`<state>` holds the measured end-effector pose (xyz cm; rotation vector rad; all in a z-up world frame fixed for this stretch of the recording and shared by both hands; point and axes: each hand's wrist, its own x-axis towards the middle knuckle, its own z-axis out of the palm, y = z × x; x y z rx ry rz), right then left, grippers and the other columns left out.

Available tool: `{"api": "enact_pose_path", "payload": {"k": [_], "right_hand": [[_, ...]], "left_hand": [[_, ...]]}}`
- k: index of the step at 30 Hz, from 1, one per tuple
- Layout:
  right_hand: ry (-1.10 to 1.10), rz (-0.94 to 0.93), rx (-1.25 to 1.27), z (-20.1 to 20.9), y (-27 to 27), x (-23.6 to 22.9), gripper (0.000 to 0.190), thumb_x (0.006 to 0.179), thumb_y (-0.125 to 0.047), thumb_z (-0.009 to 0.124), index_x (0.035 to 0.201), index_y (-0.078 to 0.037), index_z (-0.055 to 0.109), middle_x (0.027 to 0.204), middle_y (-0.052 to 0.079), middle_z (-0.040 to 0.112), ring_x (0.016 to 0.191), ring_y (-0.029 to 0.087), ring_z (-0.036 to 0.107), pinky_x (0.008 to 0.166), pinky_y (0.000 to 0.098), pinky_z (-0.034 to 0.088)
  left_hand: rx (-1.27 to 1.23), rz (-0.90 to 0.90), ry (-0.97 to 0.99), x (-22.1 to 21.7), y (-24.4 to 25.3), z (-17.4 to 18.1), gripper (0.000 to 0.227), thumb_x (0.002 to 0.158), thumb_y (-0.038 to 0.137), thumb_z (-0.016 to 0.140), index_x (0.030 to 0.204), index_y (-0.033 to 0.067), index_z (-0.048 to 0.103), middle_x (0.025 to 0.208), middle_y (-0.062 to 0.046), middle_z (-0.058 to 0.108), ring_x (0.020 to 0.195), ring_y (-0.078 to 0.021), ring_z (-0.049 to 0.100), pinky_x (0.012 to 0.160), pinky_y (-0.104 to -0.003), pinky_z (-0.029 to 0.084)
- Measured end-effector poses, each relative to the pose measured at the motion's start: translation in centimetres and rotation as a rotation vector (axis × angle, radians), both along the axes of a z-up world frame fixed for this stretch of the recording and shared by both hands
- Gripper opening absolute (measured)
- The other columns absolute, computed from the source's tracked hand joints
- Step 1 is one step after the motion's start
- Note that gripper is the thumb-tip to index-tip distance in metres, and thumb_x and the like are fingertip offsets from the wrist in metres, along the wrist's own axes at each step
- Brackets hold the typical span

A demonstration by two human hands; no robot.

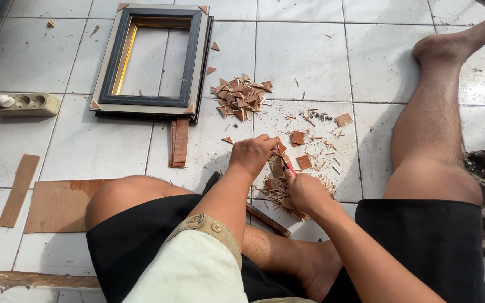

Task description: Trimming and shaving a small piece of wood using a utility knife while sitting on the floor.

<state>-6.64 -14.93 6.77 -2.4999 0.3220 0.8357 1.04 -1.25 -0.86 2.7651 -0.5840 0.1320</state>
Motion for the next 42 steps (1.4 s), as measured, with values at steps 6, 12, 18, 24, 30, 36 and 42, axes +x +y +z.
{"api": "enact_pose_path", "payload": {"k": [6, 12, 18, 24, 30, 36, 42], "right_hand": [[0.033, -0.029, 0.006, 2.6, -0.1, -1.8, 0.064, 0.089, -0.045, 0.023, 0.094, 0.005, 0.062, 0.086, 0.027, 0.063, 0.093, 0.043, 0.059, 0.08, 0.0507, 0.045], [0.066, -0.086, 0.049, 6.5, -1.9, -0.4, 0.053, 0.089, -0.041, 0.029, 0.086, 0.0, 0.063, 0.06, 0.016, 0.058, 0.07, 0.032, 0.062, 0.074, 0.0395, 0.046], [-0.064, -0.147, 0.074, 8.1, -3.0, 0.5, 0.053, 0.092, -0.04, 0.03, 0.092, 0.0, 0.064, 0.057, 0.018, 0.058, 0.067, 0.033, 0.06, 0.069, 0.0406, 0.045], [-0.133, -0.393, 0.393, 2.8, -2.4, 0.6, 0.034, 0.085, -0.034, 0.055, 0.078, -0.001, 0.062, 0.049, 0.012, 0.055, 0.038, 0.02, 0.051, 0.032, 0.0267, 0.04], [-0.119, -0.529, 0.718, 2.1, -0.3, 1.3, 0.04, 0.083, -0.036, 0.06, 0.093, 0.002, 0.057, 0.066, 0.018, 0.061, 0.037, 0.019, 0.049, 0.027, 0.025, 0.036], [-0.085, -0.729, 0.872, 2.1, 0.3, 1.6, 0.02, 0.082, -0.018, 0.058, 0.09, 0.001, 0.055, 0.071, 0.009, 0.058, 0.046, 0.012, 0.048, 0.038, 0.0232, 0.044], [0.021, -0.847, 0.921, 0.6, -0.5, 1.8, 0.025, 0.08, -0.02, 0.059, 0.095, -0.004, 0.05, 0.071, 0.003, 0.047, 0.05, 0.01, 0.042, 0.042, 0.0247, 0.043]], "left_hand": [[-0.002, -0.019, -0.036, 0.9, -0.9, -2.7, 0.012, 0.08, 0.028, 0.058, 0.074, 0.0236, 0.048, 0.074, 0.008, 0.049, 0.066, -0.0205, 0.063, 0.057, -0.037, 0.053], [0.017, -0.09, -0.001, 1.0, -0.2, -1.9, 0.009, 0.079, 0.02, 0.062, 0.079, 0.023, 0.053, 0.081, 0.009, 0.055, 0.077, -0.0148, 0.057, 0.058, -0.032, 0.054], [0.031, -0.039, -0.145, -1.0, 1.1, 0.6, 0.013, 0.084, 0.02, 0.056, 0.091, 0.0236, 0.047, 0.069, 0.007, 0.055, 0.07, -0.0101, 0.056, 0.055, -0.027, 0.054], [-0.906, 0.403, 0.704, -2.8, 0.4, 7.8, 0.011, 0.082, 0.009, 0.049, 0.09, 0.0064, 0.057, 0.074, -0.013, 0.065, 0.059, -0.0162, 0.065, 0.051, -0.022, 0.055], [-1.126, 0.434, 0.909, -4.1, 0.2, 8.7, 0.013, 0.082, 0.006, 0.05, 0.089, 0.0037, 0.062, 0.067, -0.014, 0.061, 0.057, -0.0148, 0.063, 0.05, -0.022, 0.056], [-1.189, 0.506, 0.927, -4.5, -0.5, 8.3, 0.021, 0.085, 0.017, 0.053, 0.1, 0.0039, 0.058, 0.073, -0.016, 0.06, 0.061, -0.0183, 0.063, 0.053, -0.027, 0.058], [-1.25, 0.624, 1.123, -4.8, -1.3, 5.9, 0.016, 0.079, 0.021, 0.06, 0.085, 0.0062, 0.059, 0.073, -0.009, 0.063, 0.059, -0.0118, 0.062, 0.051, -0.023, 0.057]]}}
